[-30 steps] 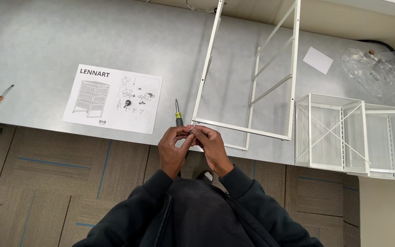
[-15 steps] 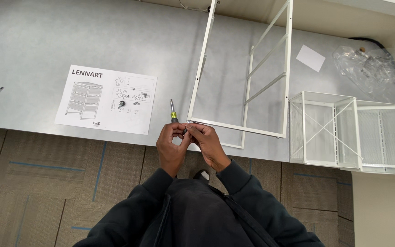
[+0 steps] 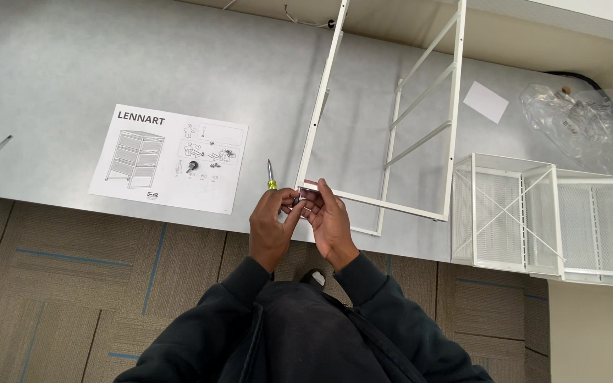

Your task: The person assembles a white metal shelving unit on a gray workbench. They align two ladder-like side frames, then use a screwdriver to tighten multiple screws at the joints. The person also handles small metal fasteners and refers to an instruction sheet labeled Lennart.

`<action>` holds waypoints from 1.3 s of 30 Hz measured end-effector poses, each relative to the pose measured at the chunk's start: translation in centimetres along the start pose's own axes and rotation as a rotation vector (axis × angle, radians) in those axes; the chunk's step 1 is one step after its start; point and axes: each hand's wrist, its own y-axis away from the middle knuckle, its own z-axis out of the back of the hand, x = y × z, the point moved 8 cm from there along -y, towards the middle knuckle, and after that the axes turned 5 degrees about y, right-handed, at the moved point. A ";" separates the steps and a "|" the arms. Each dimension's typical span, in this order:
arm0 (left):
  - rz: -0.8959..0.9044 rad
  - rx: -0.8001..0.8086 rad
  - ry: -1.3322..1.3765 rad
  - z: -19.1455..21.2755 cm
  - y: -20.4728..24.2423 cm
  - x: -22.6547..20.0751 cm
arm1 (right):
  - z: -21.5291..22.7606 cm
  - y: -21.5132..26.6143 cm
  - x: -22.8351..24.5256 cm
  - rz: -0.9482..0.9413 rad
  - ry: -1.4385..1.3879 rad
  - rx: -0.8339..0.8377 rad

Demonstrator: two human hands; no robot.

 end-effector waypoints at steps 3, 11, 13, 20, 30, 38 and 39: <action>-0.025 -0.001 -0.054 -0.3 -0.5 -0.2 | 0.7 -1.1 -0.4 0.009 -0.012 -0.014; -0.058 0.032 -0.104 -0.8 -1.2 -1.0 | 1.9 -2.9 -1.7 0.019 -0.069 -0.028; -0.047 0.046 -0.101 -0.9 -1.4 -0.8 | 2.1 -3.4 -2.1 0.016 -0.074 -0.024; -0.075 0.153 -0.065 -1.2 -2.8 1.2 | 4.6 -6.4 -3.3 -0.014 -0.054 -0.016; -0.104 0.487 0.026 -1.6 -5.4 1.9 | 4.4 -6.0 -2.1 -0.059 -0.012 0.055; 0.123 0.077 0.038 -2.0 -1.7 1.3 | 4.5 -6.2 -2.2 -0.027 -0.009 0.037; 0.170 0.024 0.057 -1.8 -1.3 1.5 | 4.3 -6.0 -2.1 -0.025 -0.022 0.034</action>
